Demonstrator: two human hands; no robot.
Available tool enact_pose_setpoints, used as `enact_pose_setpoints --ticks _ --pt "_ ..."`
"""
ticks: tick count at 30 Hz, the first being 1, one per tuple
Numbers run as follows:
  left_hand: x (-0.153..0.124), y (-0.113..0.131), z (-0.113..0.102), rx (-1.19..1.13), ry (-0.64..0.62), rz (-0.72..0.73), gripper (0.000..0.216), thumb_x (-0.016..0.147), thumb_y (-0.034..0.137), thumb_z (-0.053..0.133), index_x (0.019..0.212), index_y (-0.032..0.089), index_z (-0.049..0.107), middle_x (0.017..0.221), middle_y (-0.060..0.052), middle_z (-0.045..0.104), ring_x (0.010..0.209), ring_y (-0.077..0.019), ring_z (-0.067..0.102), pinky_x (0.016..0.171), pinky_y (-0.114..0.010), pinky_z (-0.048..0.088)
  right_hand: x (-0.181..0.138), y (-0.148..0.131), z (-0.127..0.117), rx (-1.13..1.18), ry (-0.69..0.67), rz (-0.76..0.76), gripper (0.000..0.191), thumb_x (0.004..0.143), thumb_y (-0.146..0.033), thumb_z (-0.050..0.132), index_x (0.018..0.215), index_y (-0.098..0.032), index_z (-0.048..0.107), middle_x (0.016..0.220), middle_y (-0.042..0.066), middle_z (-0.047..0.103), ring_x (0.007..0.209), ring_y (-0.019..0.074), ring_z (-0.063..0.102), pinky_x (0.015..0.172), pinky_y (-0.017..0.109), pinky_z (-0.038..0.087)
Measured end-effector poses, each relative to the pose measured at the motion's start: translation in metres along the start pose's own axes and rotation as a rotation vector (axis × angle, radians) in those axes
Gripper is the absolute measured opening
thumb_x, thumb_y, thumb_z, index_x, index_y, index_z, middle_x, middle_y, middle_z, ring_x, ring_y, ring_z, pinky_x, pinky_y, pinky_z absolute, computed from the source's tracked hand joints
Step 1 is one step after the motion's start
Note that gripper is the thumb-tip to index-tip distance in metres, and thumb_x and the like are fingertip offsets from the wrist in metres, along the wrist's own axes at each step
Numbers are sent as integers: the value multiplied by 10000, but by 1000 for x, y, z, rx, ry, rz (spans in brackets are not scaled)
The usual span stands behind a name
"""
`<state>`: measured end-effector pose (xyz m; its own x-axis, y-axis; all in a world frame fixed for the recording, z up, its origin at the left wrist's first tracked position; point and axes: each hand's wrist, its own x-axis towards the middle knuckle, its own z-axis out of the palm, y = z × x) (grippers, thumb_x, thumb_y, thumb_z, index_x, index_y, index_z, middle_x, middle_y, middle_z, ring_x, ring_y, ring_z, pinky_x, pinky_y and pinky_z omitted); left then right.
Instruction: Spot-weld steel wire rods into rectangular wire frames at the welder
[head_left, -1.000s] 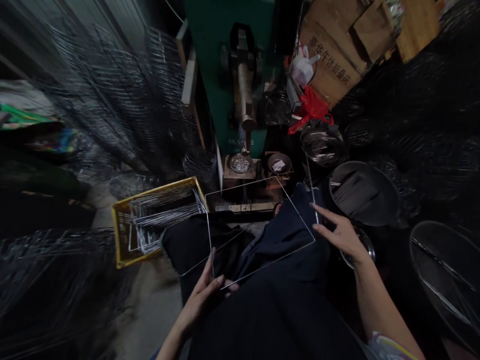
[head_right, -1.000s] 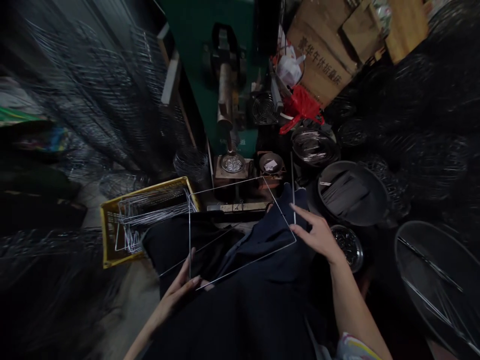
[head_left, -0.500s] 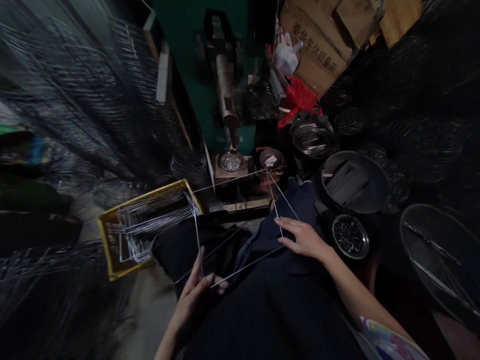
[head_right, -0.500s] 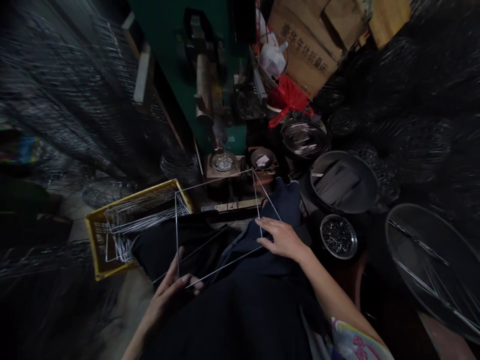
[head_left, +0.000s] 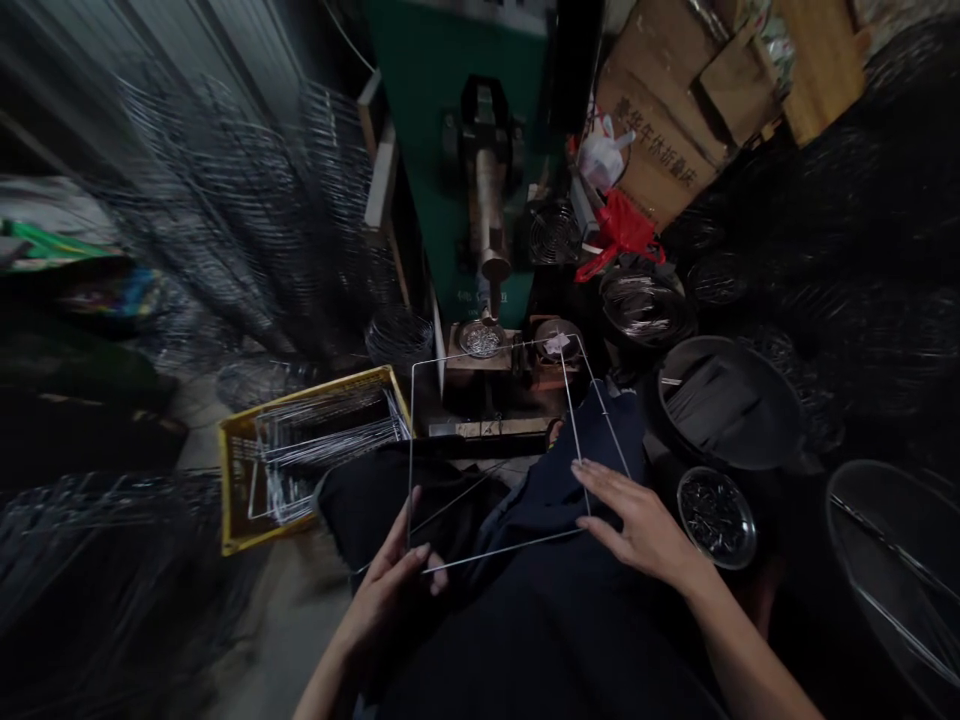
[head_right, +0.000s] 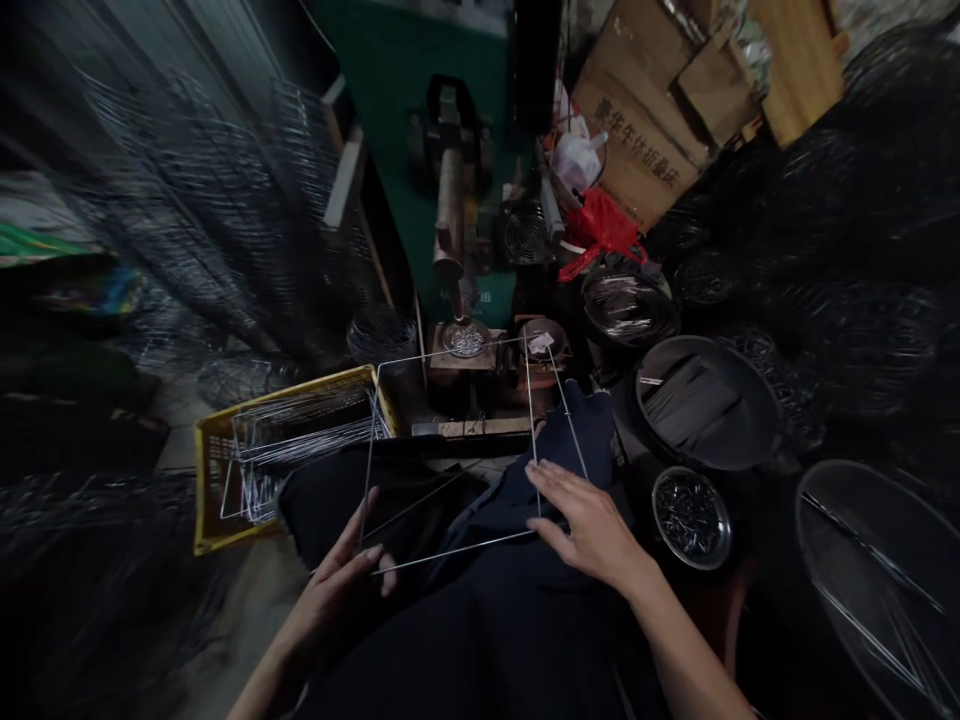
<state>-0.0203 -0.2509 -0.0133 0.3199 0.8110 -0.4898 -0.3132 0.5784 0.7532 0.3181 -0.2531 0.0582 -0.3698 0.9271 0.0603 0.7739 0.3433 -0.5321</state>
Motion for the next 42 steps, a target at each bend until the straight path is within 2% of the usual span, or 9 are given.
enact_pose_setpoints --ticks 8,13,17,23,27,31,42 --pt "-4 -2 -9 7 -19 27 810 920 337 525 1536 294 0 619 -29 659 549 -145 532 600 -274 371 19 -3 24 -4 -91 -90 592 907 -301 600 1461 -234 403 1443 65 482 1349 228 423 1116 410 393" --pt "-2 -9 -17 9 -37 49 827 925 341 518 1535 266 -36 632 -41 668 551 -154 544 598 -277 380 19 7 30 -71 -100 -21 551 910 -306 584 1437 -226 444 1410 76 518 1314 236 469 1085 415 426" --pt "5 -15 -13 -12 -87 37 865 918 336 535 1530 249 -70 658 -59 680 555 -158 555 596 -281 395 23 4 43 -71 -66 15 536 907 -302 580 1422 -204 467 1398 92 528 1300 244 485 1079 424 432" --pt "16 -18 8 -40 -156 27 873 910 324 546 1530 250 -64 653 -70 680 575 -175 590 597 -282 413 37 -26 63 195 -155 -197 594 900 -324 613 1451 -212 421 1435 72 489 1342 210 432 1119 371 385" --pt "13 -12 7 -27 -151 49 864 917 322 535 1528 245 -71 661 -76 686 569 -167 587 586 -268 410 30 -22 57 169 -109 -132 613 893 -282 625 1462 -234 403 1449 66 474 1350 214 421 1126 384 374" --pt "10 -7 3 -17 -139 81 841 921 316 529 1531 266 -47 689 -79 695 583 -167 586 606 -279 425 24 -11 49 133 -148 -44 658 866 -271 660 1467 -260 391 1443 54 482 1313 215 470 1099 364 408" --pt "-3 4 13 -31 -83 111 822 918 315 536 1535 287 -6 681 -60 685 586 -160 571 614 -279 405 25 -13 42 126 -158 -93 712 817 -259 724 1454 -283 408 1429 34 500 1285 208 503 1078 346 433"
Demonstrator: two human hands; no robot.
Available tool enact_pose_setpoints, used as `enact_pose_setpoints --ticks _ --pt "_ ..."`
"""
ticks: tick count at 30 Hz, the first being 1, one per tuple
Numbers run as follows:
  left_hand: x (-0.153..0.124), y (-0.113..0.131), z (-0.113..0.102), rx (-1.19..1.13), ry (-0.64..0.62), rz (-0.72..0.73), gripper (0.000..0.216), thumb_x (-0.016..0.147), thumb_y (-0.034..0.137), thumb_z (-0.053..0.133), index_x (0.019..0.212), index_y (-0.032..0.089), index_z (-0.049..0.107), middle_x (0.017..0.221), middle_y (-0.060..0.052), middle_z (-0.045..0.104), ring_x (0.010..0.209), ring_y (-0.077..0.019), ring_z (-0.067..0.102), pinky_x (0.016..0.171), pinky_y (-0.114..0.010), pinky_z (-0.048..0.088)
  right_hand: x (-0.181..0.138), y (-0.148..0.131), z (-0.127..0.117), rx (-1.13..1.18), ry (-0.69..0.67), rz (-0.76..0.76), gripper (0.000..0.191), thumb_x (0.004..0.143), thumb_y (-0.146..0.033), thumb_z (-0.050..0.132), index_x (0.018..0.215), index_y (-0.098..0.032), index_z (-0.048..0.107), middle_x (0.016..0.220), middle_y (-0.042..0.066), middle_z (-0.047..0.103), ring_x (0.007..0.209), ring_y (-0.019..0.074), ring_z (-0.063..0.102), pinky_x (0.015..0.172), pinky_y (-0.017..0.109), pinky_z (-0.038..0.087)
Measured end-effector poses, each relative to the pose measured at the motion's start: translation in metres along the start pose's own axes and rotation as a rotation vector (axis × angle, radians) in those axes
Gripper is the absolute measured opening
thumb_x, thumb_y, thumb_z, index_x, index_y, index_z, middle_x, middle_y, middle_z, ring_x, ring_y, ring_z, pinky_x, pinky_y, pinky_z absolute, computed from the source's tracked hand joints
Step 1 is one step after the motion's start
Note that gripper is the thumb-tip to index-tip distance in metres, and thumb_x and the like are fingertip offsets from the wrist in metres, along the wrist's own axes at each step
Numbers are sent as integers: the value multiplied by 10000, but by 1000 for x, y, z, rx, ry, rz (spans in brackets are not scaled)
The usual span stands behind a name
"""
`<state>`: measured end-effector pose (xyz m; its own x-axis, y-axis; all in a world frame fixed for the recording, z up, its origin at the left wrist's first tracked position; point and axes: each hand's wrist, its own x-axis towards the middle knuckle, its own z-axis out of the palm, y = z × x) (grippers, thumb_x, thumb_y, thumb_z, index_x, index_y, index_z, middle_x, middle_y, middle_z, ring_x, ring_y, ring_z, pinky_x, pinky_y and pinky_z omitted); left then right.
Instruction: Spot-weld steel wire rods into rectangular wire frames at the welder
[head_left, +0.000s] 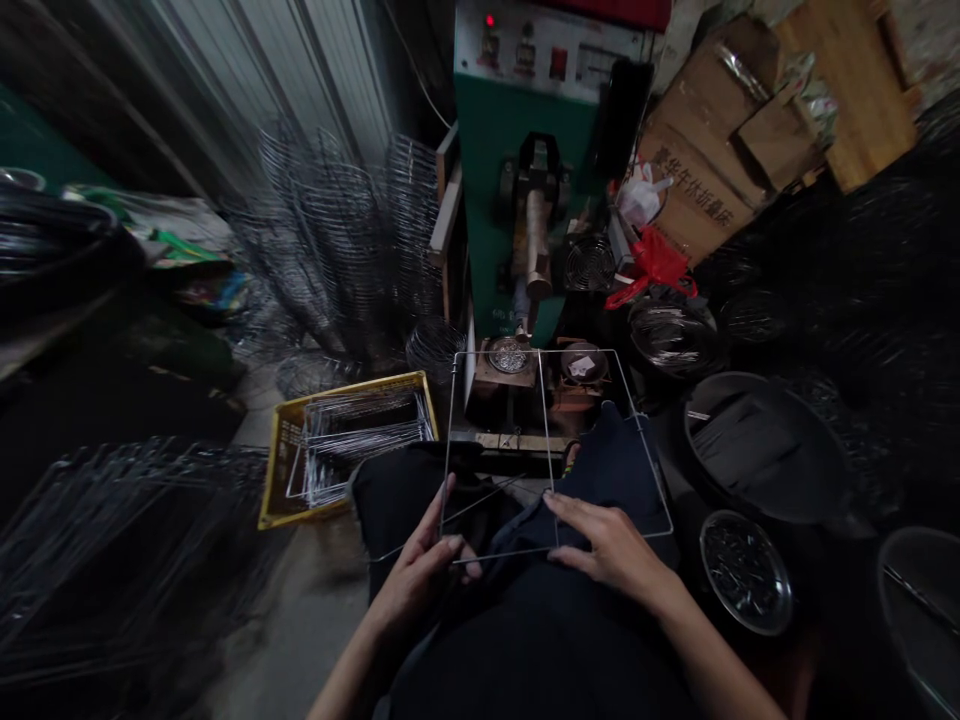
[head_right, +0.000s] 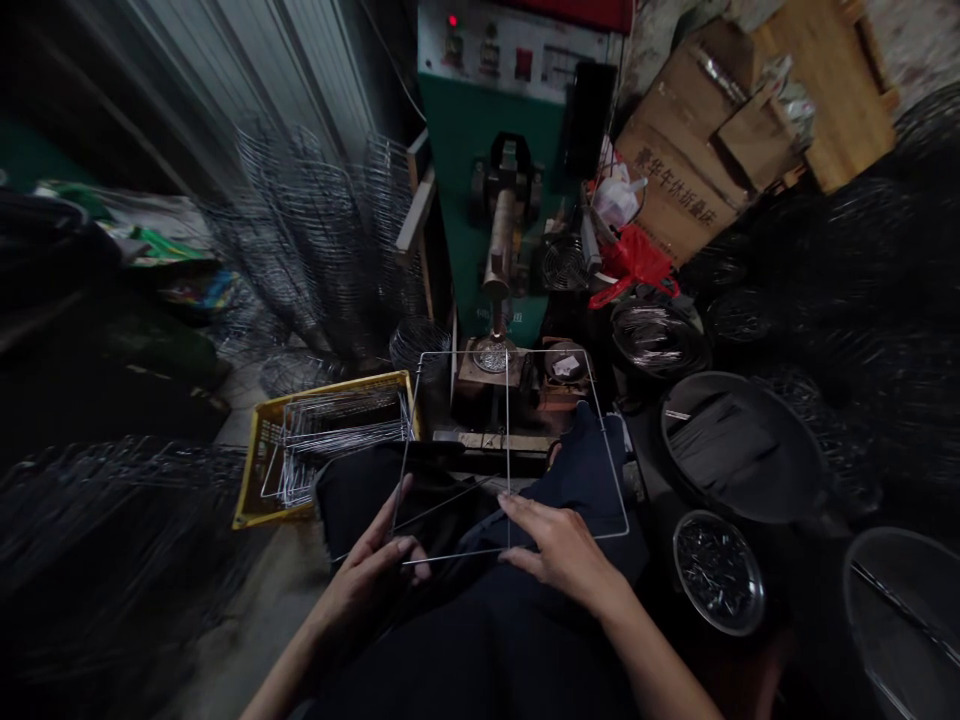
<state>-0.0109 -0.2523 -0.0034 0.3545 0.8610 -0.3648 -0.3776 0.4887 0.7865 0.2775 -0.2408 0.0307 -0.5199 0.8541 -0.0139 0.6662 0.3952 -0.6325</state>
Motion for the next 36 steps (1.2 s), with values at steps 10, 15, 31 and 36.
enact_pose_setpoints --ticks 10,15,31,36 --pt "-2 9 7 -41 37 -3 835 915 315 545 1534 286 -15 675 -53 677 573 -146 546 602 -270 382 9 -1 -8 -37 -13 -29 694 807 -242 728 1438 -258 440 1416 53 512 1262 215 526 1063 339 444" --pt "-1 6 5 -76 43 28 867 894 326 577 1534 291 -7 670 -50 678 563 -154 553 594 -270 392 13 2 -9 -47 -13 -44 693 815 -249 713 1446 -281 428 1409 50 518 1255 229 532 1053 360 456" --pt "7 7 1 -64 15 65 826 922 304 536 1536 288 -17 691 -53 686 600 -166 584 631 -287 403 22 3 -18 -71 -11 -59 687 825 -216 701 1449 -283 423 1391 48 539 1241 225 545 1052 345 460" --pt "7 10 3 -77 38 51 846 908 303 559 1537 278 -6 687 -48 684 602 -166 585 622 -279 407 22 7 -19 -52 -12 -75 695 829 -237 709 1454 -297 410 1405 38 525 1251 225 536 1054 346 461"
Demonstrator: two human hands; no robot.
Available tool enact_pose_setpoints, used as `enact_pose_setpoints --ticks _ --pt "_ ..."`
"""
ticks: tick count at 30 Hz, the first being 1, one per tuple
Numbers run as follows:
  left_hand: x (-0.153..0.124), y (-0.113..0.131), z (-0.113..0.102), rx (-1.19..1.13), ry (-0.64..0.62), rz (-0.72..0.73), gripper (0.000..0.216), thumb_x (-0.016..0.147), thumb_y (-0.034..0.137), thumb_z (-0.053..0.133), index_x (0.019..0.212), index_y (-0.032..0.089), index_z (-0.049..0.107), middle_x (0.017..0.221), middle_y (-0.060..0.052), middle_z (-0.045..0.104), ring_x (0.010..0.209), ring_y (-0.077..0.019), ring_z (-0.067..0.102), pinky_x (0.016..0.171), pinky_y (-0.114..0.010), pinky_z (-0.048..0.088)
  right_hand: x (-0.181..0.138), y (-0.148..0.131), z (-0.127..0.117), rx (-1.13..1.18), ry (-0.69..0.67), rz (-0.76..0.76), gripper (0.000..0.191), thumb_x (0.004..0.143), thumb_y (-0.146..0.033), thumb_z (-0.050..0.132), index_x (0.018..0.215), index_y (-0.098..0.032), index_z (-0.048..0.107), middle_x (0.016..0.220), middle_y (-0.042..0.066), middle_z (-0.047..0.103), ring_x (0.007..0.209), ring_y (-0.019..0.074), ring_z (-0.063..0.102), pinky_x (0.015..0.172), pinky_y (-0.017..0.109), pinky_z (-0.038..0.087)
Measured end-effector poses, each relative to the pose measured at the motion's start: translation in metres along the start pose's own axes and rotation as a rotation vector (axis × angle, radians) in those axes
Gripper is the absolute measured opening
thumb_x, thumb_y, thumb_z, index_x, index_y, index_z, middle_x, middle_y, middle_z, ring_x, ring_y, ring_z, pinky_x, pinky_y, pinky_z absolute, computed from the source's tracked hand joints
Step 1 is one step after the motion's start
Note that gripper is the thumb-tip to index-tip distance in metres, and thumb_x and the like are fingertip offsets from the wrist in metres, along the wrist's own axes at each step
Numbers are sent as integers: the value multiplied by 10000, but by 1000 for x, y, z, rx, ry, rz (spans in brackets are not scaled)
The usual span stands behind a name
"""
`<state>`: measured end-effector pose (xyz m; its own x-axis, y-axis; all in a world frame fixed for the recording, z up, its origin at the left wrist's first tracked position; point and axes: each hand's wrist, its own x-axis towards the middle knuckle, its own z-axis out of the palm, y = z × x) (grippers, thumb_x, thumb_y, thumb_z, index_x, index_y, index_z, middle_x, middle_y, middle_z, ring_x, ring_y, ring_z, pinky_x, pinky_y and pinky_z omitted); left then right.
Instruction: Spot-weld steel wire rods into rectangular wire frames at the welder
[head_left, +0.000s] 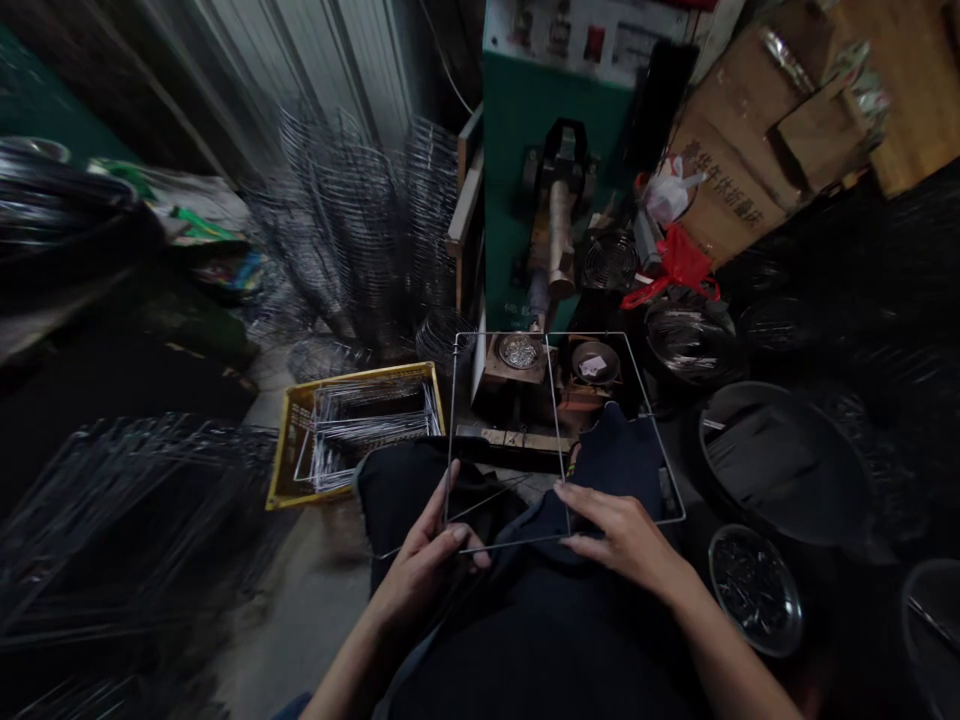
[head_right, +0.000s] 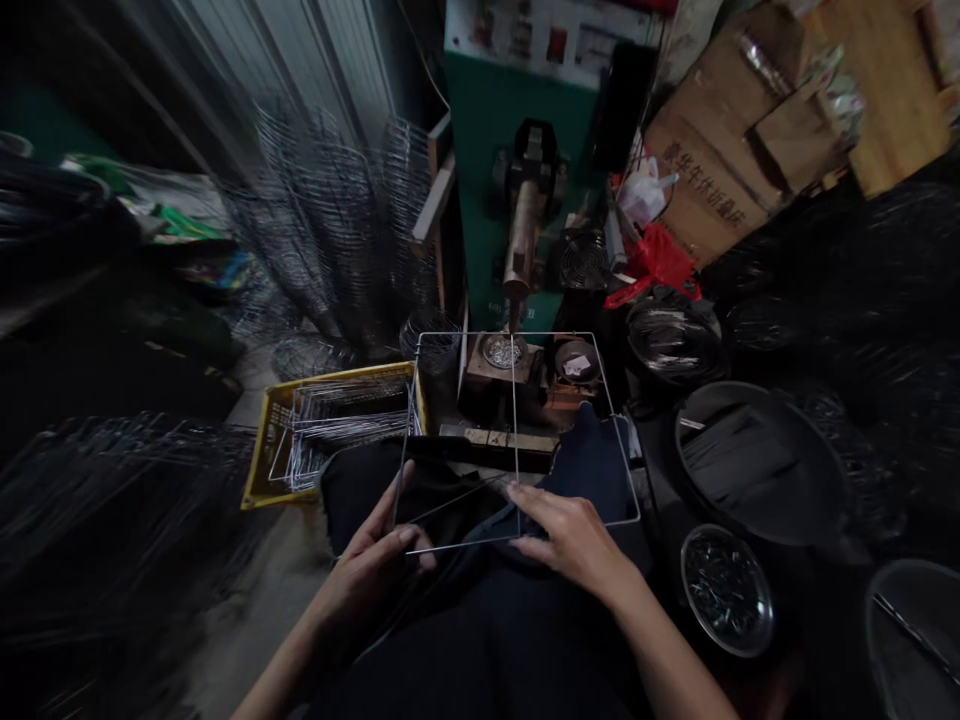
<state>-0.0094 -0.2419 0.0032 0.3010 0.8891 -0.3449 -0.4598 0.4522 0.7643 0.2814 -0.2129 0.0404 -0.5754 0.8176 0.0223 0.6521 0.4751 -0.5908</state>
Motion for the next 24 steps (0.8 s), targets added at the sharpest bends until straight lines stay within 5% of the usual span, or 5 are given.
enact_pose_setpoints --ticks 12,17,24 --pt "11 8 11 49 -27 -13 940 879 295 619 1530 295 -60 784 -38 714 704 -178 647 700 -295 470 9 17 1 10 34 28 647 869 -279 674 1450 -346 397 1378 -8 553 1229 203 556 1024 325 469" --pt "94 43 -2 94 -158 161 950 870 211 594 1529 240 -91 784 -34 717 779 -209 696 750 -344 518 77 59 -28 -141 190 86 688 823 -418 712 1438 -292 431 1292 39 627 1121 234 632 946 331 506" --pt "206 103 -18 76 -170 293 862 879 138 550 1537 251 6 765 -14 712 788 -211 717 723 -335 537 179 112 -86 -277 325 48 567 801 -490 714 1283 -213 602 1115 76 712 1010 245 671 853 323 514"
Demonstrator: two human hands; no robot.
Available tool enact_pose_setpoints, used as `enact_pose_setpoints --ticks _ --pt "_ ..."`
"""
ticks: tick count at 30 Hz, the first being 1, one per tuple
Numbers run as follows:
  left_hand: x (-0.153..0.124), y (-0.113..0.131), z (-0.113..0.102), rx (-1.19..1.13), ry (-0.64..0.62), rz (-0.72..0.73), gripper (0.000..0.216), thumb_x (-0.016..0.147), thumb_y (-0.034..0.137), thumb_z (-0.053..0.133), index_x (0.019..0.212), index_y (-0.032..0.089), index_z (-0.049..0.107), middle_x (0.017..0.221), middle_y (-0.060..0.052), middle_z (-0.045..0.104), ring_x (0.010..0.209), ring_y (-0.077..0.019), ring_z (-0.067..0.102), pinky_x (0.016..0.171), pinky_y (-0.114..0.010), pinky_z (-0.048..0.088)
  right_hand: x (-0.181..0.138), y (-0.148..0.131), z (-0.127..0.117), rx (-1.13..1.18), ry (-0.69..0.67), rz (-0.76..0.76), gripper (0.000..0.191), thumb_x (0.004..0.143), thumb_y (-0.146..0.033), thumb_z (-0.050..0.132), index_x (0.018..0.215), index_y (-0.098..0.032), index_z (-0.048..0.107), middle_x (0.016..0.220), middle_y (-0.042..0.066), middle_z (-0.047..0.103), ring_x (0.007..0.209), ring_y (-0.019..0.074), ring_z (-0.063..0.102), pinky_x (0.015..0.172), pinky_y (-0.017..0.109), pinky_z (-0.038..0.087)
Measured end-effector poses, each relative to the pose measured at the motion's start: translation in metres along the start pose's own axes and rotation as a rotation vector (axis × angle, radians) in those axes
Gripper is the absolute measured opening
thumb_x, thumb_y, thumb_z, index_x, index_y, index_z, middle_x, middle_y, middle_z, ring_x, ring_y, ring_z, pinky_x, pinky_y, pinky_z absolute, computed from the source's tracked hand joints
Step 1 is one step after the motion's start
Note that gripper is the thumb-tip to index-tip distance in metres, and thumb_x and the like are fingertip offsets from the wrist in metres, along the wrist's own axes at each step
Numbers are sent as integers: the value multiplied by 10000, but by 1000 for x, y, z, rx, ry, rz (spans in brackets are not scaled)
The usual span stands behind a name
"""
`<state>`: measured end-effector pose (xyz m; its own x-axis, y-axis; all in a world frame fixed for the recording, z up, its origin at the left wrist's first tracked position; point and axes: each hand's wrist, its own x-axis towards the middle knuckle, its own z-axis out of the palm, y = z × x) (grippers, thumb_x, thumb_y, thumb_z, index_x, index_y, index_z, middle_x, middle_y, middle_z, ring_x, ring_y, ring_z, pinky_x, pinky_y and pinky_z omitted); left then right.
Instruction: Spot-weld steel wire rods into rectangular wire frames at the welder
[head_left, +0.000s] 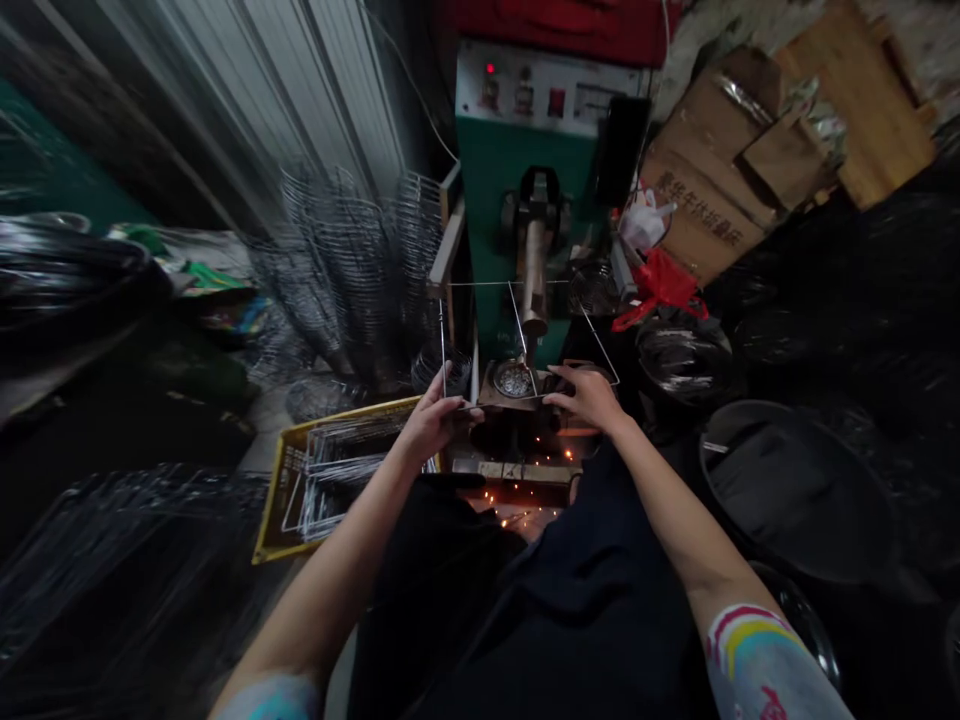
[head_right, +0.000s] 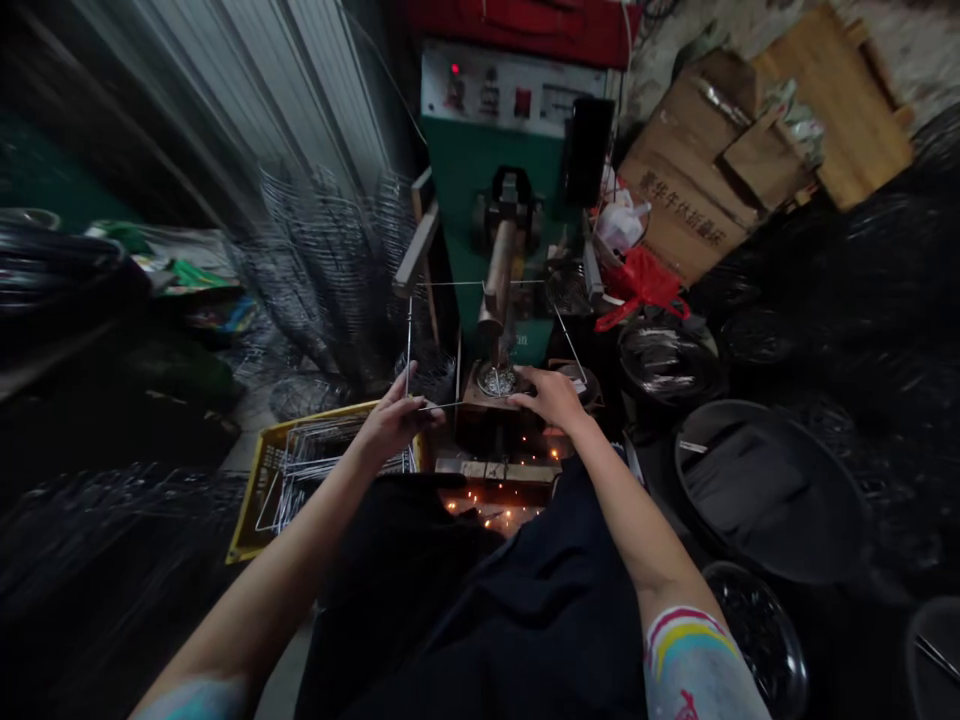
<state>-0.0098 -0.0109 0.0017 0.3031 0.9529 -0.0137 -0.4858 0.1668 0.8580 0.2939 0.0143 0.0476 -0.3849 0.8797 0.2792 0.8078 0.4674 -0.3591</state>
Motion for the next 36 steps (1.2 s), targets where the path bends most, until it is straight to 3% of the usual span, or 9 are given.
enact_pose_setpoints --ticks 4,12,26,28,31,33,36 --pt "23 8 -5 5 8 12 875 858 135 561 1536 245 18 768 -29 725 789 -215 721 702 -320 548 24 17 3 9 42 7 536 800 -468 722 1255 -205 618 1025 67 729 942 222 681 821 297 506" --pt "36 11 -12 -42 83 2 891 818 150 594 1534 232 70 756 -41 739 749 -219 727 682 -326 569 44 20 12 -13 102 34 556 781 -509 724 1242 -214 625 1013 81 729 898 230 686 789 294 497" --pt "45 8 -27 -30 41 -3 919 837 174 618 1538 260 30 787 -50 747 779 -232 729 681 -324 566 47 31 14 65 111 31 489 786 -496 718 1181 -217 648 949 58 713 832 198 652 777 286 481" --pt "45 7 -27 -32 36 0 925 834 176 622 1538 262 28 766 -40 741 782 -232 729 693 -330 566 44 45 7 94 222 132 515 774 -514 717 1181 -206 649 1066 89 688 981 227 613 880 315 453" --pt "47 9 -25 -38 23 12 938 821 164 629 1537 267 32 756 -21 734 785 -226 730 694 -324 565 39 70 -8 164 325 403 433 851 -481 620 1130 -153 665 1152 139 655 1130 258 530 964 350 389" --pt "44 12 -21 -40 29 11 942 813 157 627 1537 266 33 745 -7 728 776 -221 731 684 -311 562 35 80 -14 229 282 503 363 887 -428 550 1030 -126 690 1012 135 696 993 233 591 866 326 434" --pt "21 16 -16 -25 52 -10 943 817 151 616 1539 258 19 746 -11 728 765 -212 727 709 -319 557 16 76 -16 293 205 512 366 873 -444 507 895 -128 691 726 72 684 652 171 601 612 267 456"
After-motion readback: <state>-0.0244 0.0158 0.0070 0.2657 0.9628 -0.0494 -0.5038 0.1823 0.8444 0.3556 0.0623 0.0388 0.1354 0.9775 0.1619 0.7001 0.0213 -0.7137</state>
